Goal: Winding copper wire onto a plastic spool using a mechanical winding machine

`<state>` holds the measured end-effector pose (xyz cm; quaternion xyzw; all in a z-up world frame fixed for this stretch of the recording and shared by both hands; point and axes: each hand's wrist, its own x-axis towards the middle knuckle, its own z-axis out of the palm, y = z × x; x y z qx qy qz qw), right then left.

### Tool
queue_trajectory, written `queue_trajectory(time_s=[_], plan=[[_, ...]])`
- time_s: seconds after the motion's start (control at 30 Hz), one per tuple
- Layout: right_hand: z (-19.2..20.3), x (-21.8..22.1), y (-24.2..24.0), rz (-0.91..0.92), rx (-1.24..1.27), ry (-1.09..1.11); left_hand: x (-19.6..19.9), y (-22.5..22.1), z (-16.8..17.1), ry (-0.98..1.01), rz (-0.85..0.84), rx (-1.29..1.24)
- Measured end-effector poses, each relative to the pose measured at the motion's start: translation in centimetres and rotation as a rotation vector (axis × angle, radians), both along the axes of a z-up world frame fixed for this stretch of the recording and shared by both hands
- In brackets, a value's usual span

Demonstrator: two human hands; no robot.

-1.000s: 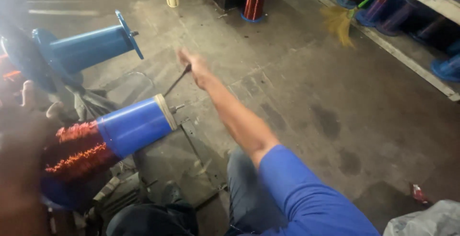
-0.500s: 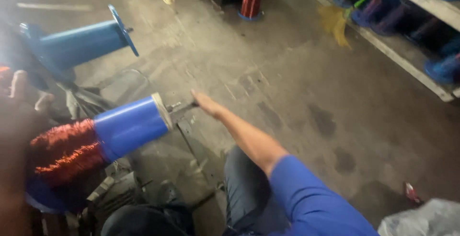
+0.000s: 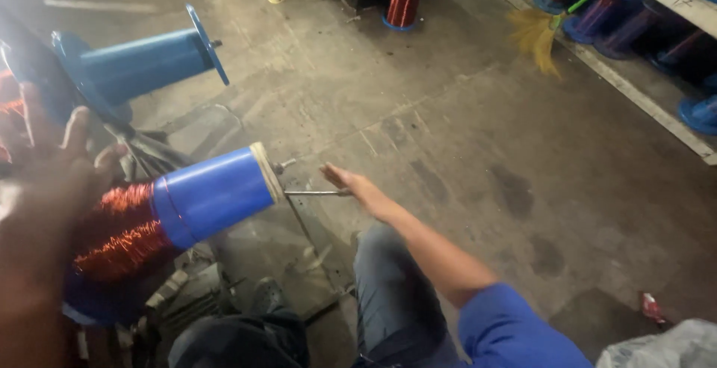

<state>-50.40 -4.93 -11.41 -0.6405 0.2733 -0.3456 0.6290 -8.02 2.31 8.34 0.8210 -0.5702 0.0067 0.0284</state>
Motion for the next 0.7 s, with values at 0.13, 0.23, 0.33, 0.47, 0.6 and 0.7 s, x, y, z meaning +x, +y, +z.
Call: queue_trajectory(time_s=[0.13, 0.23, 0.33, 0.47, 0.6, 0.7], plan=[[-9.4, 5.1, -9.2, -0.116, 0.069, 0.261, 2.5, -0.4, -3.8, -0.016, -0.094, -0.171], [-4.6, 10.3, -17.7, -0.335, 0.015, 0.348, 0.6, 0.6, -1.2, 0.05, 0.063, -0.06], [4.2, 10.4, -16.0, -0.399, 0.148, 0.046, -2.1, 2.4, 2.0, 0.162, 0.187, 0.136], [12.4, 2.8, -4.2, 0.023, -0.108, -0.284, -5.4, 3.5, 6.4, 0.192, 0.228, 0.227], [6.9, -0.5, 2.1, 0.167, -0.258, -0.304, 0.2, 0.4, -0.3, 0.018, -0.005, 0.01], [0.2, 0.3, 0.7, 0.042, -0.169, -0.035, -0.2, 0.4, -0.2, 0.008, -0.049, -0.041]])
